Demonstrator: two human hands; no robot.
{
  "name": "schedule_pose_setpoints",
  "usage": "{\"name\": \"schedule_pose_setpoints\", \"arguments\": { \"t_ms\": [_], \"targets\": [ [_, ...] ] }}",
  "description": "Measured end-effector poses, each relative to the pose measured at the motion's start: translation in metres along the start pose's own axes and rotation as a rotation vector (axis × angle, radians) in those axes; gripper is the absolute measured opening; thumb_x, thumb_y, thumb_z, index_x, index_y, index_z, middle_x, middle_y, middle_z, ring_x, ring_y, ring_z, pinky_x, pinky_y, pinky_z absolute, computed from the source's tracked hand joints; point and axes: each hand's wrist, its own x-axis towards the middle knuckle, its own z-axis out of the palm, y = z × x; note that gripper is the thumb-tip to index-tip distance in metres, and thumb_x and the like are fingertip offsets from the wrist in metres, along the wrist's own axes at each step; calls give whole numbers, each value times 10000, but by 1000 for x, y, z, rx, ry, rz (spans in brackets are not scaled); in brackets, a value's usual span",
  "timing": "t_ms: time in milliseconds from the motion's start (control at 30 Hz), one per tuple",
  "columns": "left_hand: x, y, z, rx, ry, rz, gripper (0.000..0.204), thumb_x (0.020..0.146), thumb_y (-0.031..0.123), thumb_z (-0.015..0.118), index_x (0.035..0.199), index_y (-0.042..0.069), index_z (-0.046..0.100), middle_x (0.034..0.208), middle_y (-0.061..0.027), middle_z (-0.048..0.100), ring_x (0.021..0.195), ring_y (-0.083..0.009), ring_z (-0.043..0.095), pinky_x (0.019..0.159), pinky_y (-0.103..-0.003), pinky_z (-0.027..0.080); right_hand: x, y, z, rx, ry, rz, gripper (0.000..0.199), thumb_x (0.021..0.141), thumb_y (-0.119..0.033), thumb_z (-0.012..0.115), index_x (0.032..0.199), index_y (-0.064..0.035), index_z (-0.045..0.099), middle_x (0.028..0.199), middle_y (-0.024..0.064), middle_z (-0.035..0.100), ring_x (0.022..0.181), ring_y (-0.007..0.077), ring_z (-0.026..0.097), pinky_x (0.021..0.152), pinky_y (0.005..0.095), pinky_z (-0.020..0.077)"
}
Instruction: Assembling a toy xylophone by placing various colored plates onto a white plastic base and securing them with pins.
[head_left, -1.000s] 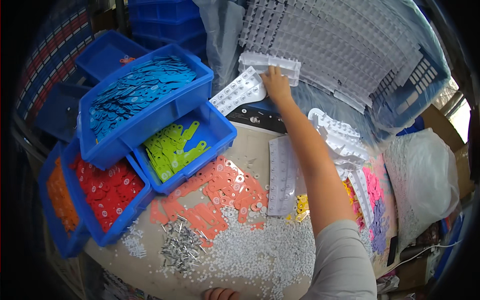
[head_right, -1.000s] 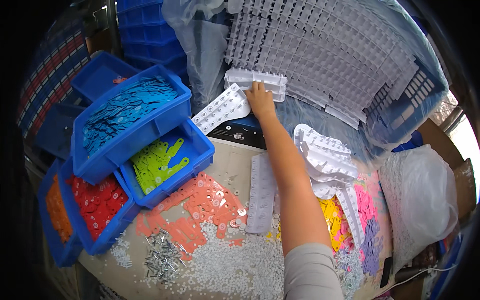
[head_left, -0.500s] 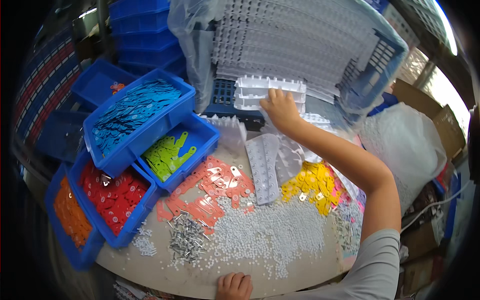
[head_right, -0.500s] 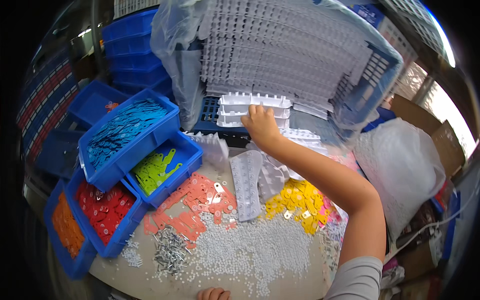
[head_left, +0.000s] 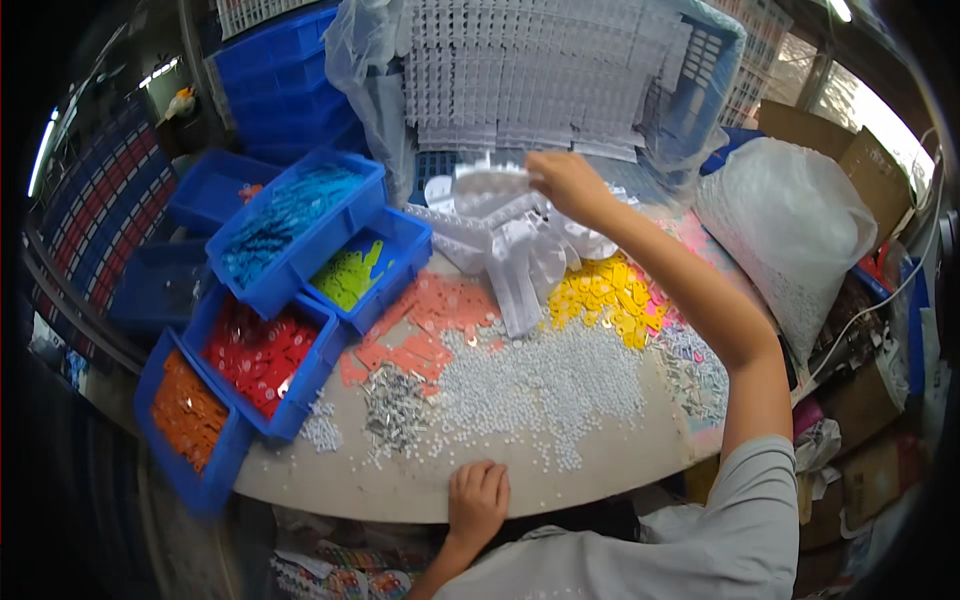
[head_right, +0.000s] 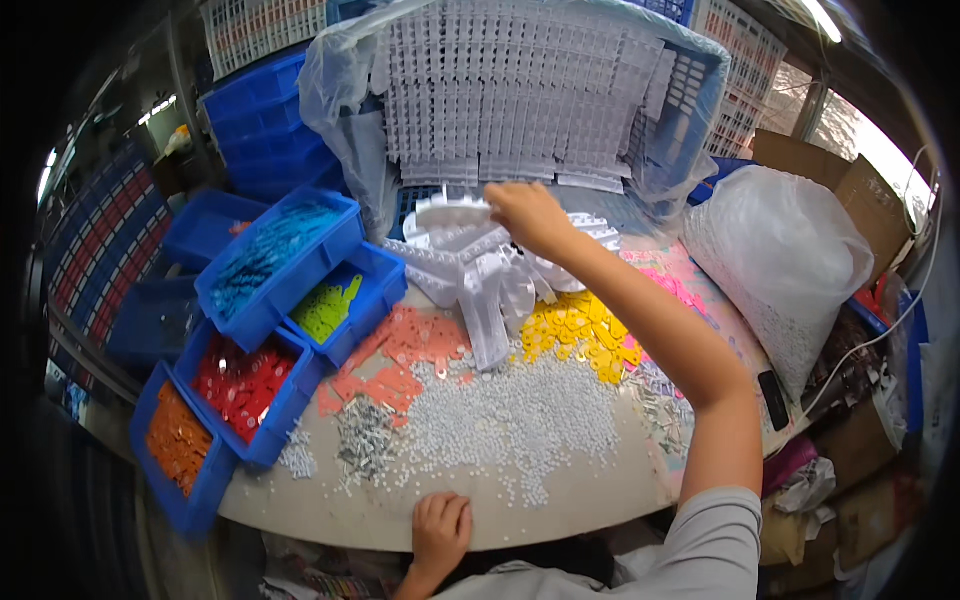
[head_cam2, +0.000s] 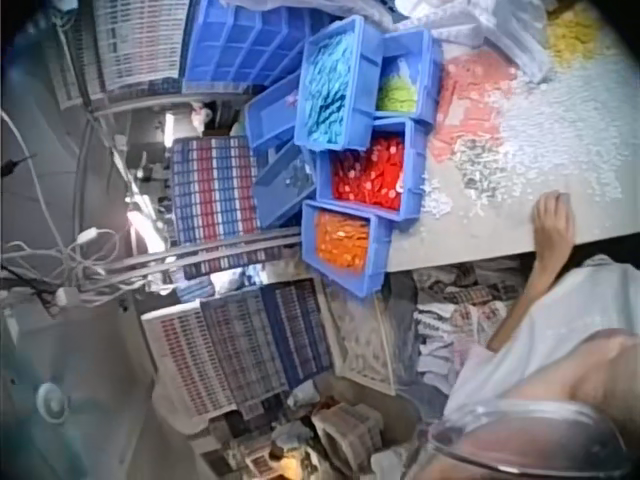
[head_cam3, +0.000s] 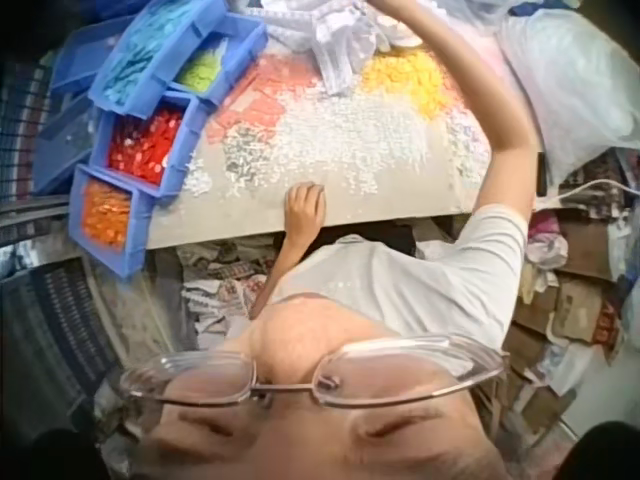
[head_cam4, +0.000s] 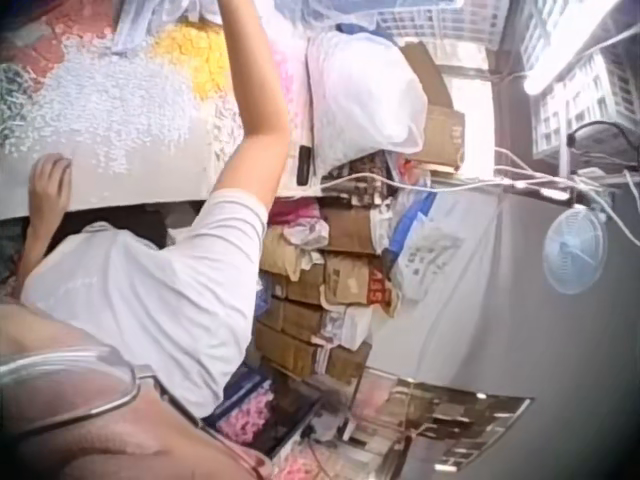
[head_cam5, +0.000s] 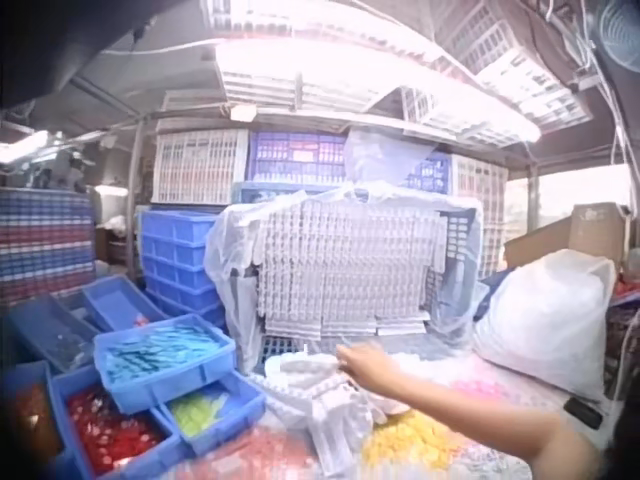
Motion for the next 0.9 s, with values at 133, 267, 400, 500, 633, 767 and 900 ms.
{"name": "schedule_pose_setpoints", "arguments": {
  "t_ms": [133, 267, 400, 500, 633, 767, 900],
  "targets": [
    [1, 1, -12, -175, 138, -145, 183, 860, 62, 666, 1042, 43, 656, 1014, -144, 653, 962, -366, 594, 897, -463, 440, -53, -82, -53, 181, 103, 131, 201, 920, -127, 676, 1066, -55, 557, 913, 142, 654, 848, 300, 660, 729, 396, 505],
    [3, 20, -19, -562, 288, -349, 284, 932, 97, 637, 1188, -7, 570, 1031, -134, 665, 992, -291, 615, 909, -396, 446, -169, -156, -48, 835, 36, 539, 233, 926, -219, 700, 977, -44, 554, 710, 53, 600, 624, 111, 567, 585, 291, 467],
    [11, 25, 3, -628, 174, -338, 509, 906, 129, 686, 1341, -17, 466, 992, -120, 648, 995, -266, 592, 961, -414, 409, -261, -216, -10, 1254, -161, 982, 204, 913, -143, 716, 948, -32, 549, 697, 15, 624, 604, 41, 547, 531, 239, 429],
    [18, 46, 5, -348, -12, -410, 578, 860, 145, 735, 1355, -9, 479, 999, -109, 643, 975, -248, 566, 965, -408, 389, -283, -242, 10, 1186, -13, 943, 222, 919, -186, 710, 931, -24, 560, 726, 56, 647, 652, 135, 626, 578, 315, 489],
    [14, 45, 25, -244, -39, -406, 540, 810, 97, 745, 1304, 13, 547, 952, -77, 595, 889, -230, 525, 914, -396, 396, -281, -227, -11, 777, -286, 893, 201, 923, -193, 716, 982, -19, 634, 814, 93, 673, 718, 196, 656, 652, 329, 525],
    [22, 49, 34, -276, -44, -393, 486, 806, 68, 724, 1268, 25, 581, 912, -63, 560, 868, -221, 512, 908, -383, 394, -306, -179, -22, 499, -18, 854, 181, 895, -143, 700, 1030, -24, 684, 975, 168, 679, 867, 324, 660, 789, 409, 528],
    [31, 49, 33, -336, -22, -415, 423, 812, 38, 692, 1225, 26, 605, 904, -58, 540, 866, -202, 498, 868, -356, 415, -341, -118, -47, 36, 86, 899, 80, 865, -55, 656, 944, -47, 654, 900, 145, 625, 915, 351, 589, 821, 451, 474]
  ]
}}
